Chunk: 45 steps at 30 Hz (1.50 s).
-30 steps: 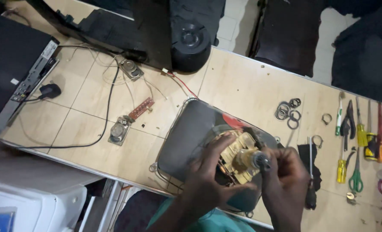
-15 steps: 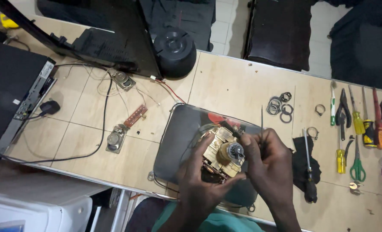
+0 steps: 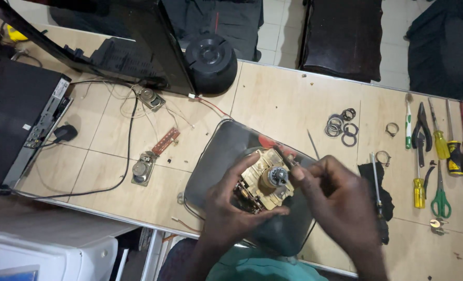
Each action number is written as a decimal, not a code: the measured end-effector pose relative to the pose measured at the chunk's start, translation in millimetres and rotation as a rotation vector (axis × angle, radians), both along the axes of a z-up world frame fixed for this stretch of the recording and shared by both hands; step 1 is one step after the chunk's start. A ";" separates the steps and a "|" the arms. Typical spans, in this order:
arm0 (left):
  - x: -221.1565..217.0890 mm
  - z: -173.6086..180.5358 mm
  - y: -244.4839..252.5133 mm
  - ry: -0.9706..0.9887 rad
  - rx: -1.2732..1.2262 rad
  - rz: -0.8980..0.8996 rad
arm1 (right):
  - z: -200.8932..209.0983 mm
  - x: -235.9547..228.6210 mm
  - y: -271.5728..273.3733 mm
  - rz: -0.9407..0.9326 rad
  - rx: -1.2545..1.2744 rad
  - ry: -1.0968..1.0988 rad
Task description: The person repairs a small electric motor on a workbench. They use a screwdriver to loosen parts of the motor assembly, pull the armature out of the housing, handle the separated rotor and stator, and rework components on the bench while picking up and repositioning small parts.
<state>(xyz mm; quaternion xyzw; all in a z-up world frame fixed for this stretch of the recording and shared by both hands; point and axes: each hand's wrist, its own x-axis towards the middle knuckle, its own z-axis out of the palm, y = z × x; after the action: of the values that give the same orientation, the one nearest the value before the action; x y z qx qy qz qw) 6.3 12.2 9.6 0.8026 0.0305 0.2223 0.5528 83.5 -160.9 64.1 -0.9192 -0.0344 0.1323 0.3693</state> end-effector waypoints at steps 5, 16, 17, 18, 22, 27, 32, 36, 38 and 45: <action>3.0 0.4 7.5 0.008 0.022 -0.090 | 51.7 11.1 -10.8 0.309 0.070 -0.349; 3.1 -4.1 11.2 0.087 -0.017 -0.057 | 56.3 41.2 21.2 1.017 0.117 -0.330; 2.1 -5.1 5.7 0.049 -0.028 -0.015 | 52.3 39.2 19.3 0.977 0.110 -0.344; 1.4 -6.4 -0.5 0.011 -0.039 0.027 | 48.0 37.5 16.7 0.936 0.103 -0.358; 0.0 -5.5 -20.3 -0.026 -0.096 0.079 | 41.0 33.5 15.1 0.847 0.006 -0.335; -4.2 -10.7 -47.7 -0.061 -0.112 0.379 | 38.7 29.4 17.2 0.829 0.020 -0.456; -2.1 -11.7 -56.5 -0.022 -0.080 0.508 | 38.0 24.7 18.9 0.783 0.004 -0.438; 0.3 0.5 -24.9 -0.009 -0.090 0.220 | 37.4 29.3 15.5 0.791 0.033 -0.432; 2.7 1.2 -10.8 0.001 -0.062 0.134 | 38.3 29.6 15.0 0.810 0.047 -0.430; 4.7 -3.1 13.2 -0.122 -0.018 -0.188 | 42.1 24.0 10.7 0.808 0.071 -0.479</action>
<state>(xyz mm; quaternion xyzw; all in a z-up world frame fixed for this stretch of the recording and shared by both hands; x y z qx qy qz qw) 11.0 25.5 6.5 0.7818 -0.0763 0.2176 0.5794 107.5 -150.2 106.1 -0.8234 -0.4784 0.0484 0.3012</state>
